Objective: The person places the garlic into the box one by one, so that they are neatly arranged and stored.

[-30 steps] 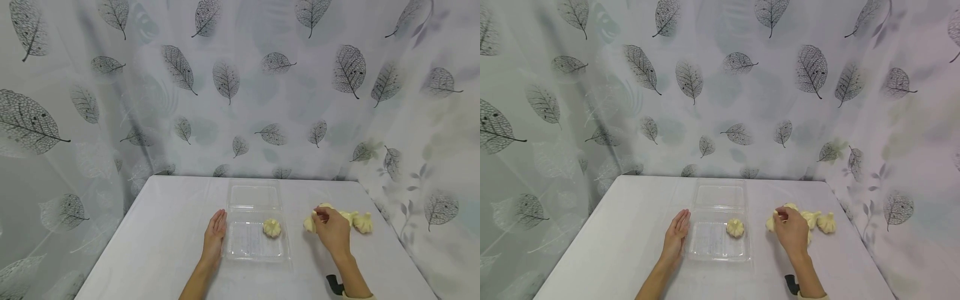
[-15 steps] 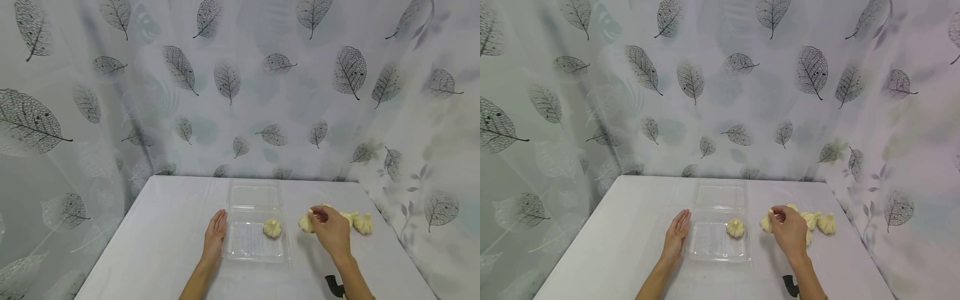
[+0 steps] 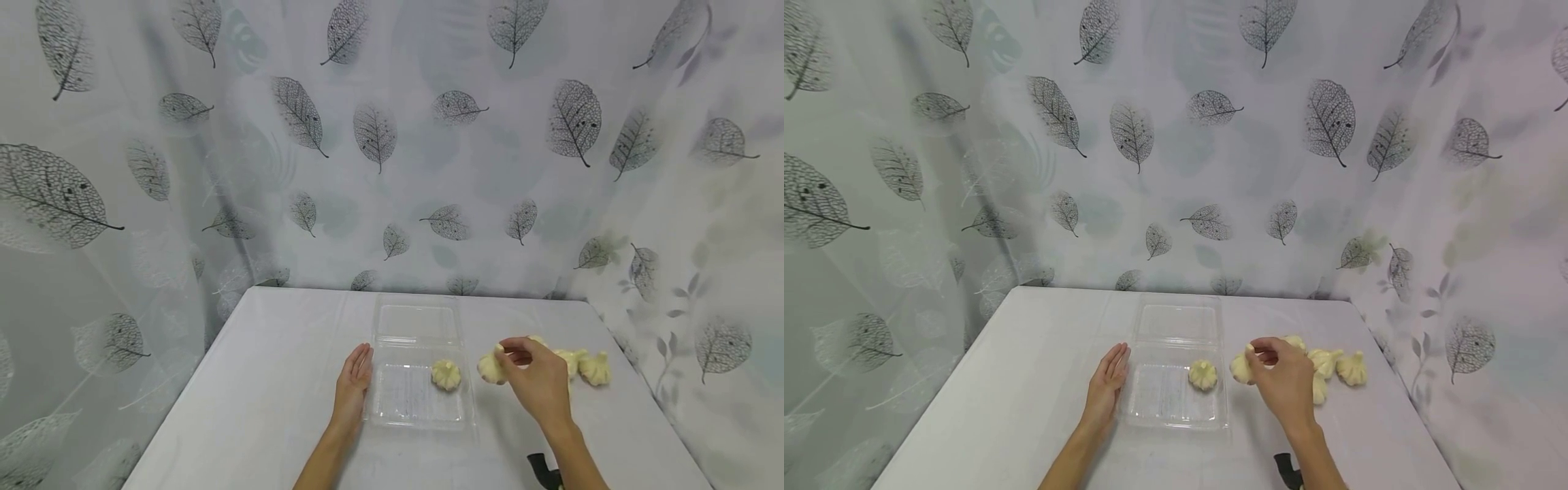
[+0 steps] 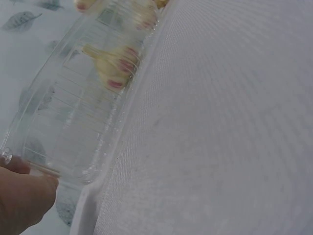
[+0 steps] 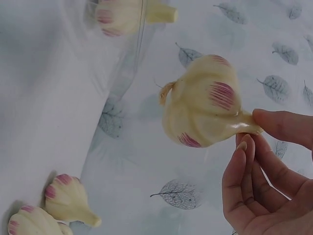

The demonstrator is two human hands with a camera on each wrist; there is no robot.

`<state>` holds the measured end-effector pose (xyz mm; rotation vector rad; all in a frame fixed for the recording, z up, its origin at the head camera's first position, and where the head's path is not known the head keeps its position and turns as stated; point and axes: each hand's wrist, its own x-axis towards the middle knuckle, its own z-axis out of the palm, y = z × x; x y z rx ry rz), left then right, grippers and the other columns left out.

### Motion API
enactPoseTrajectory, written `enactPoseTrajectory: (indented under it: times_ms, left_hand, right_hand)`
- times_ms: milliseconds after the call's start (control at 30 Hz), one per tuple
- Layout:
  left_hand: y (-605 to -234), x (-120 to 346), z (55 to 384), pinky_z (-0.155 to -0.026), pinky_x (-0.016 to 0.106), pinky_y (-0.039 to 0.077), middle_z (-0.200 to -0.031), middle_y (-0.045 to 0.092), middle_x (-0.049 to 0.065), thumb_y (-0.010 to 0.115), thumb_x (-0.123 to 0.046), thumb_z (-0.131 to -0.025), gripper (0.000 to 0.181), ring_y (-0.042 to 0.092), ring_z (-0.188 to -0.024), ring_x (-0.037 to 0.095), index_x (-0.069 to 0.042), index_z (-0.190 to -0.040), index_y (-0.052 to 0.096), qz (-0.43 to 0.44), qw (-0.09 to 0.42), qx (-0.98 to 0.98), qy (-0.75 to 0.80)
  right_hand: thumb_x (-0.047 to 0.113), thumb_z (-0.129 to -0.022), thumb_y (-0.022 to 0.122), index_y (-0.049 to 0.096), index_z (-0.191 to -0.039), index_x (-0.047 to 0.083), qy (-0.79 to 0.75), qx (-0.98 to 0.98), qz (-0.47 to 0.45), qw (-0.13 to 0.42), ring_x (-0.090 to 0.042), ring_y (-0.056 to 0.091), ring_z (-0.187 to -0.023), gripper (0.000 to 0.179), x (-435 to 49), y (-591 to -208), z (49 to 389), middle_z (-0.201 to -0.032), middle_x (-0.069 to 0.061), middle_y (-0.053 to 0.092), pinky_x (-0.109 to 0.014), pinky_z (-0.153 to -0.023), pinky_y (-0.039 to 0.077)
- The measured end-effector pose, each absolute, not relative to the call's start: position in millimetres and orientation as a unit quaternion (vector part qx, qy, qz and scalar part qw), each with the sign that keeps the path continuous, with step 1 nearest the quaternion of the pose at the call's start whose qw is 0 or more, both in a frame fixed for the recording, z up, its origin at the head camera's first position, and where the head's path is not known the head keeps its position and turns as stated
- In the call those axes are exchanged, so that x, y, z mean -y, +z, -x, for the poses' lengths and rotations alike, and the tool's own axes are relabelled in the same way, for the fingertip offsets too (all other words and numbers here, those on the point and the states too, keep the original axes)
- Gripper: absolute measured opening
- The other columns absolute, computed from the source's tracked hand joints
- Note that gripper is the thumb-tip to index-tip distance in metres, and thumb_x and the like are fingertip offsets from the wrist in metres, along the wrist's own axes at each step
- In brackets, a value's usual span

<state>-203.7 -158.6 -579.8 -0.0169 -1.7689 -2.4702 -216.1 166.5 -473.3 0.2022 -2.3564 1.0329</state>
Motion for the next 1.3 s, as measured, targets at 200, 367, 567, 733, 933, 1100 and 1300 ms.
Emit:
enactPoseTrajectory:
  times_ms: [200, 367, 567, 733, 933, 1100, 1300]
  left_hand:
    - [-580, 159, 204, -0.129, 0.036, 0.018, -0.172, 0.02, 0.014, 0.034, 0.006, -0.108, 0.058, 0.016, -0.16, 0.028, -0.002, -0.163, 0.02, 0.008, 0.054, 0.579, -0.814]
    - [-580, 159, 203, -0.129, 0.036, 0.018, -0.172, 0.019, 0.015, 0.035, 0.006, -0.108, 0.058, 0.016, -0.16, 0.029, -0.002, -0.164, 0.021, 0.01, 0.052, 0.582, -0.811]
    - [-580, 158, 203, -0.127, 0.032, 0.021, -0.173, 0.02, 0.012, 0.035, 0.005, -0.108, 0.059, 0.018, -0.16, 0.026, -0.004, -0.164, 0.02, 0.008, 0.047, 0.581, -0.812]
    - [-579, 159, 203, -0.127, 0.031, 0.021, -0.173, 0.02, 0.009, 0.034, 0.004, -0.108, 0.059, 0.018, -0.16, 0.024, -0.005, -0.165, 0.019, 0.007, 0.045, 0.58, -0.813]
    - [-580, 160, 203, -0.127, 0.032, 0.02, -0.173, 0.019, 0.009, 0.034, 0.003, -0.109, 0.059, 0.018, -0.16, 0.024, -0.006, -0.165, 0.019, 0.009, 0.043, 0.581, -0.812]
    - [-581, 160, 203, -0.127, 0.032, 0.02, -0.173, 0.02, 0.009, 0.035, 0.004, -0.109, 0.059, 0.019, -0.16, 0.024, -0.006, -0.164, 0.02, 0.007, 0.044, 0.585, -0.81]
    - [-580, 159, 204, -0.128, 0.033, 0.02, -0.173, 0.02, 0.008, 0.035, 0.004, -0.108, 0.059, 0.019, -0.16, 0.024, -0.006, -0.165, 0.02, 0.004, 0.044, 0.584, -0.811]
  right_hand:
    - [0.009, -0.081, 0.089, 0.079, -0.097, 0.012, 0.386, 0.878, -0.078, 0.27, -0.013, 0.07, -0.073, 0.018, -159, -468, 210, -0.083, 0.004, 0.076, -0.009, -0.063, 0.05]
    - [0.011, -0.081, 0.09, 0.079, -0.097, 0.014, 0.389, 0.879, -0.083, 0.263, -0.011, 0.069, -0.073, 0.019, -156, -464, 207, -0.083, 0.006, 0.075, -0.011, -0.062, 0.051]
    - [0.011, -0.081, 0.09, 0.079, -0.097, 0.014, 0.394, 0.876, -0.1, 0.26, -0.009, 0.069, -0.072, 0.02, -151, -462, 205, -0.083, 0.007, 0.074, -0.012, -0.062, 0.053]
    - [0.008, -0.082, 0.089, 0.079, -0.097, 0.012, 0.41, 0.87, -0.119, 0.246, -0.01, 0.068, -0.073, 0.019, -142, -464, 207, -0.084, 0.005, 0.075, -0.019, -0.065, 0.058]
    - [0.009, -0.081, 0.09, 0.079, -0.097, 0.014, 0.418, 0.869, -0.123, 0.234, -0.01, 0.068, -0.074, 0.019, -130, -465, 205, -0.083, 0.007, 0.073, -0.023, -0.064, 0.059]
    - [0.007, -0.08, 0.09, 0.079, -0.095, 0.013, 0.422, 0.863, -0.144, 0.238, -0.009, 0.068, -0.073, 0.02, -120, -464, 206, -0.084, 0.007, 0.074, -0.032, -0.065, 0.062]
    - [0.006, -0.08, 0.09, 0.078, -0.095, 0.012, 0.422, 0.864, -0.149, 0.228, -0.008, 0.068, -0.073, 0.02, -110, -468, 208, -0.085, 0.006, 0.074, -0.034, -0.066, 0.063]
